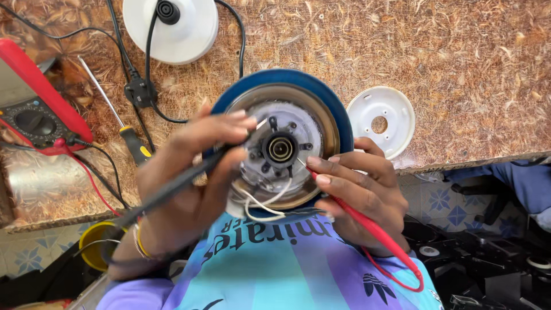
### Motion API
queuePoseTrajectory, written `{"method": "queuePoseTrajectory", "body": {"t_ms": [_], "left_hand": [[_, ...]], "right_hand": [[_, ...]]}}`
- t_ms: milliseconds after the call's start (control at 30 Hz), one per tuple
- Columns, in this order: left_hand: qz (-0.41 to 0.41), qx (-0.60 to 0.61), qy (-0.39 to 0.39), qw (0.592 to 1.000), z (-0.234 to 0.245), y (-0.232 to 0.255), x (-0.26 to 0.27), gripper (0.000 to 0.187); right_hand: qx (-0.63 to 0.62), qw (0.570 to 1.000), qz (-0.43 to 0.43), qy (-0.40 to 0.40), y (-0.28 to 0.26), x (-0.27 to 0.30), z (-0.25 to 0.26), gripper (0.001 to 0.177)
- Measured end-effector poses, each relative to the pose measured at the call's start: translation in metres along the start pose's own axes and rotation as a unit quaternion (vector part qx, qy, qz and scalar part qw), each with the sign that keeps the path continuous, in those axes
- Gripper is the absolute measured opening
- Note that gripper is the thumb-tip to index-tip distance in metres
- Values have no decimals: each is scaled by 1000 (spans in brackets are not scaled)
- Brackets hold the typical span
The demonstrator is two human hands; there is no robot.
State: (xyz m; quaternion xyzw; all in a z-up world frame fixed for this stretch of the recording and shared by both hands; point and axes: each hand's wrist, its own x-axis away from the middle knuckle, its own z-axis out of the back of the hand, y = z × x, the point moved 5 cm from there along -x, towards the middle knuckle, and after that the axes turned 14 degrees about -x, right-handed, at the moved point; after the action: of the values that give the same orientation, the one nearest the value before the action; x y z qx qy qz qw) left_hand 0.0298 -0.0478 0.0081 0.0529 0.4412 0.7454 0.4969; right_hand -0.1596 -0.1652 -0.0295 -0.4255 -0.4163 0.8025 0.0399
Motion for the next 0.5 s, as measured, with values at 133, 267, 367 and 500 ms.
{"method": "queuePoseTrajectory", "body": {"t_ms": [133, 267, 367, 500], "left_hand": [[-66, 10, -33, 997, 5, -22, -26, 23], [-81, 21, -92, 992, 12, -26, -42, 23], [-107, 14, -112, 988, 12, -20, -42, 18], [-90, 49, -119, 988, 10, -22, -38, 16]], "right_hand": [[-37, 999, 1, -36, -5, -12, -7, 22], [-60, 998, -6, -3, -13, -9, -13, 17], [-49, 998, 49, -11, -14, -19, -7, 23], [-67, 996, 26, -57, -5, -24, 2, 24]]}}
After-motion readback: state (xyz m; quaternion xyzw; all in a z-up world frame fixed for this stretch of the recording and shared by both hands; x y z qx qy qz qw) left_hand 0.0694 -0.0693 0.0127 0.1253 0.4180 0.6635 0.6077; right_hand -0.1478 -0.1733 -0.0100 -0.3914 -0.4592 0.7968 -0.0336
